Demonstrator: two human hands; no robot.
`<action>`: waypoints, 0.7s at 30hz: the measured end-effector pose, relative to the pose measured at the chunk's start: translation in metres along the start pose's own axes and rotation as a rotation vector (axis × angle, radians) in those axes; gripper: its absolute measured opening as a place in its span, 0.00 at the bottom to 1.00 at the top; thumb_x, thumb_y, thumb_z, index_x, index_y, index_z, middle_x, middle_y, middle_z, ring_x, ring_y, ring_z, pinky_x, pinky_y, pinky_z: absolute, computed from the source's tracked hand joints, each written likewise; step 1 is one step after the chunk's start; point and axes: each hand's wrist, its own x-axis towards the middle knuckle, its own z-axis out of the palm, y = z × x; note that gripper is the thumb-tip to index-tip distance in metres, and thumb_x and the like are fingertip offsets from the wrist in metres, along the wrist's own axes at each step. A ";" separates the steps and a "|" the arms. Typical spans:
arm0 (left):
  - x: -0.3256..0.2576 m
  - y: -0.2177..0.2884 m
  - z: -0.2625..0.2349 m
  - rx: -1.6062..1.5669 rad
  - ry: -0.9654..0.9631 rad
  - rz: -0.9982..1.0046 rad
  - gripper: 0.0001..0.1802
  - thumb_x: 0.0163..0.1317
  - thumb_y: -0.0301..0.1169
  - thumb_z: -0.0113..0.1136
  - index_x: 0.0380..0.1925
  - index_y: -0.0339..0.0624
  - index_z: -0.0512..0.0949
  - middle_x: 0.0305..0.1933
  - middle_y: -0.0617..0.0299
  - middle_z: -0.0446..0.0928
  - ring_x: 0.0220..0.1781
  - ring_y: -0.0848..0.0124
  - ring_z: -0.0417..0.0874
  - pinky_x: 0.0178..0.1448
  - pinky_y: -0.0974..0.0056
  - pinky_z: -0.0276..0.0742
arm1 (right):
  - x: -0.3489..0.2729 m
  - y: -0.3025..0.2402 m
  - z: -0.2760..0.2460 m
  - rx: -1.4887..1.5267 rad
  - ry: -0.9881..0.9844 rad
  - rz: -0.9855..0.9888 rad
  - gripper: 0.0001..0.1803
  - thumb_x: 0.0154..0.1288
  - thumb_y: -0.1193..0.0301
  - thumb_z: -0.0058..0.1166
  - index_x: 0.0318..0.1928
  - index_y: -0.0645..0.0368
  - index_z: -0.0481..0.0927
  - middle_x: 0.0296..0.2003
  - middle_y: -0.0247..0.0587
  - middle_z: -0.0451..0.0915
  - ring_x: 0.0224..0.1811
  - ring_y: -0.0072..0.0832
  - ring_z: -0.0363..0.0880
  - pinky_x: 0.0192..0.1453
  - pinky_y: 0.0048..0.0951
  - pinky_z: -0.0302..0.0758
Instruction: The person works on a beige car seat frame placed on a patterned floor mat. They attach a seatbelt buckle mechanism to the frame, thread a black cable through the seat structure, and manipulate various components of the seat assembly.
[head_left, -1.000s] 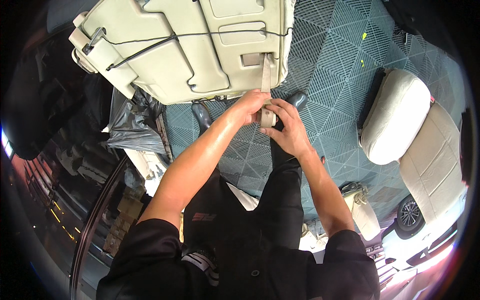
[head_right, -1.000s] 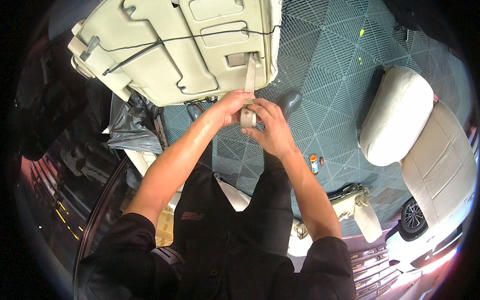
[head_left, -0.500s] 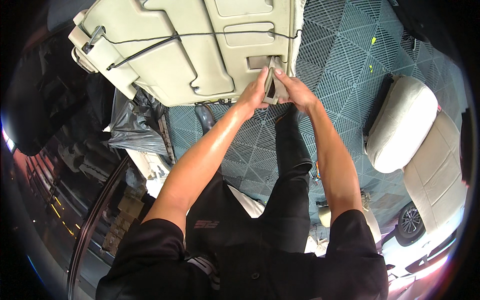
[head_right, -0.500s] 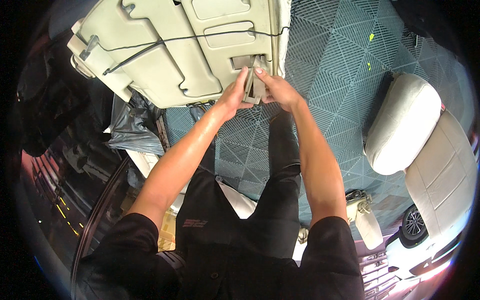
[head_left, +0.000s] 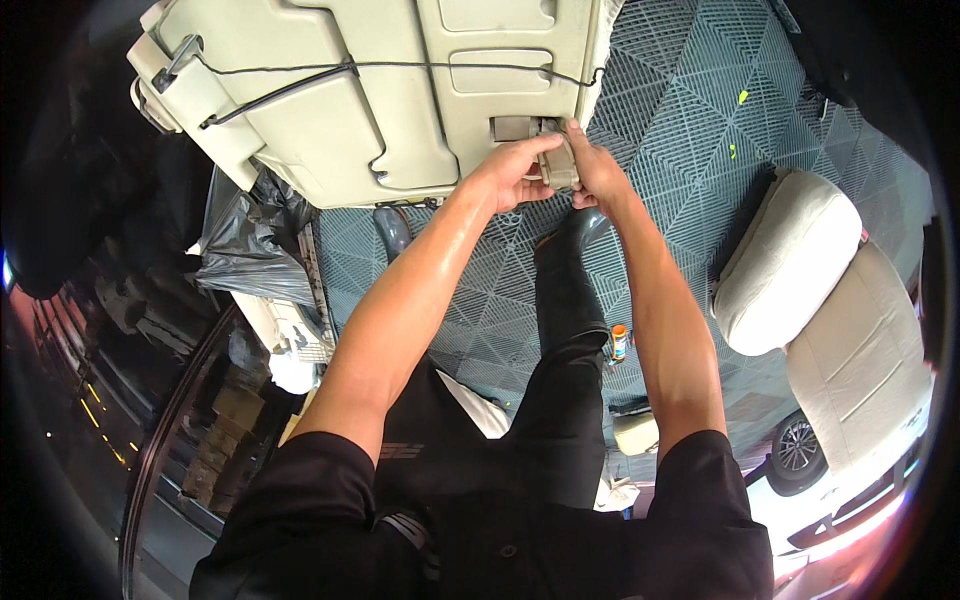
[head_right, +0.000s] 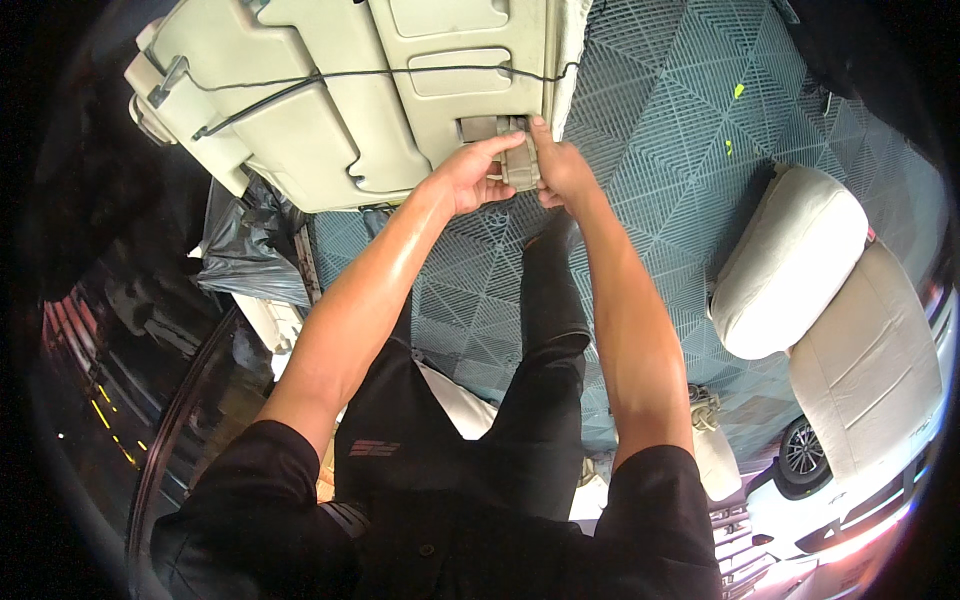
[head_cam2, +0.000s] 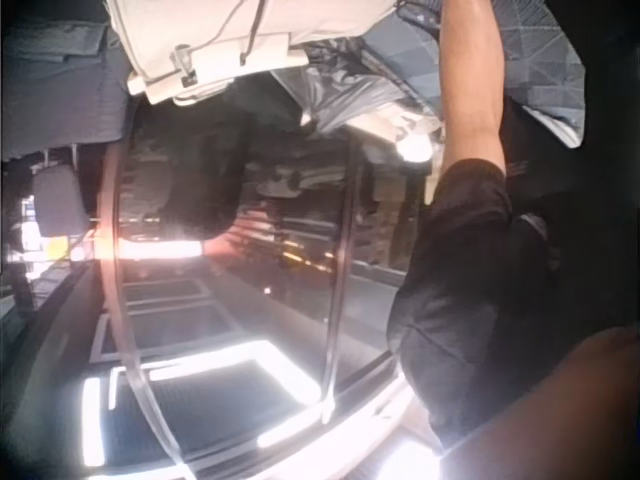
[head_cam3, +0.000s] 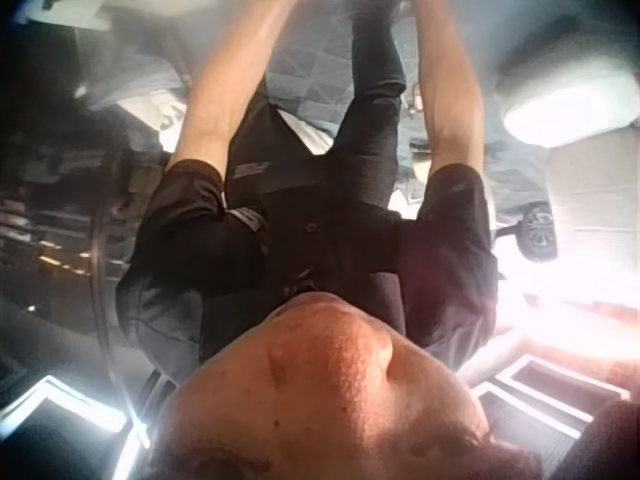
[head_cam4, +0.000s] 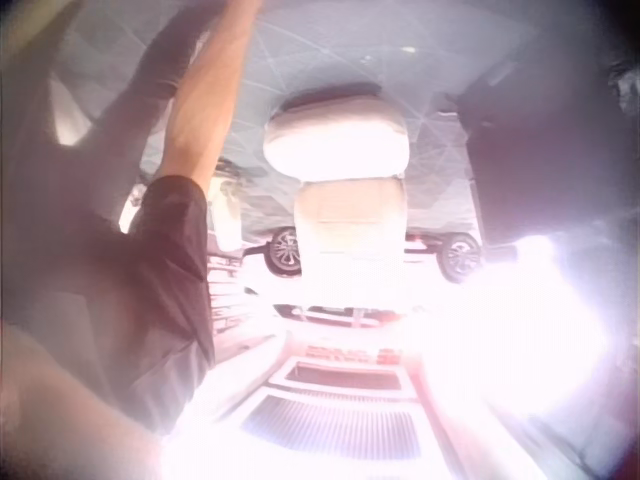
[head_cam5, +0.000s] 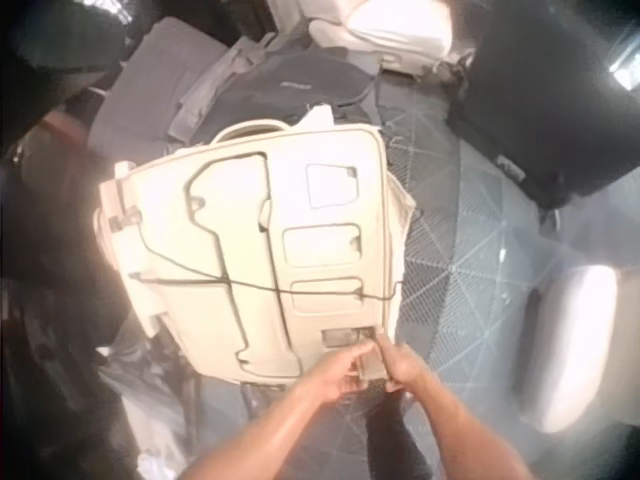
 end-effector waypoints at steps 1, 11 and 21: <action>0.002 0.002 0.000 -0.070 0.012 -0.014 0.21 0.63 0.47 0.64 0.47 0.43 0.78 0.39 0.63 0.80 0.34 0.74 0.81 0.29 0.73 0.80 | -0.003 -0.001 0.001 -0.003 0.054 -0.061 0.41 0.68 0.38 0.41 0.45 0.72 0.78 0.19 0.40 0.73 0.15 0.32 0.71 0.24 0.39 0.75; 0.016 -0.010 -0.008 -0.499 -0.240 0.030 0.17 0.68 0.45 0.58 0.40 0.41 0.77 0.31 0.62 0.79 0.23 0.73 0.80 0.23 0.74 0.80 | -0.020 -0.014 -0.023 -0.588 -0.036 -0.850 0.35 0.52 0.72 0.67 0.63 0.49 0.74 0.60 0.44 0.72 0.62 0.41 0.73 0.65 0.36 0.72; 0.004 -0.025 -0.015 -0.482 -0.374 0.044 0.19 0.67 0.48 0.47 0.43 0.46 0.78 0.33 0.65 0.78 0.27 0.68 0.76 0.32 0.62 0.73 | -0.033 -0.043 -0.015 -0.762 -0.167 -0.730 0.34 0.49 0.73 0.67 0.61 0.51 0.75 0.59 0.40 0.73 0.56 0.42 0.77 0.61 0.38 0.75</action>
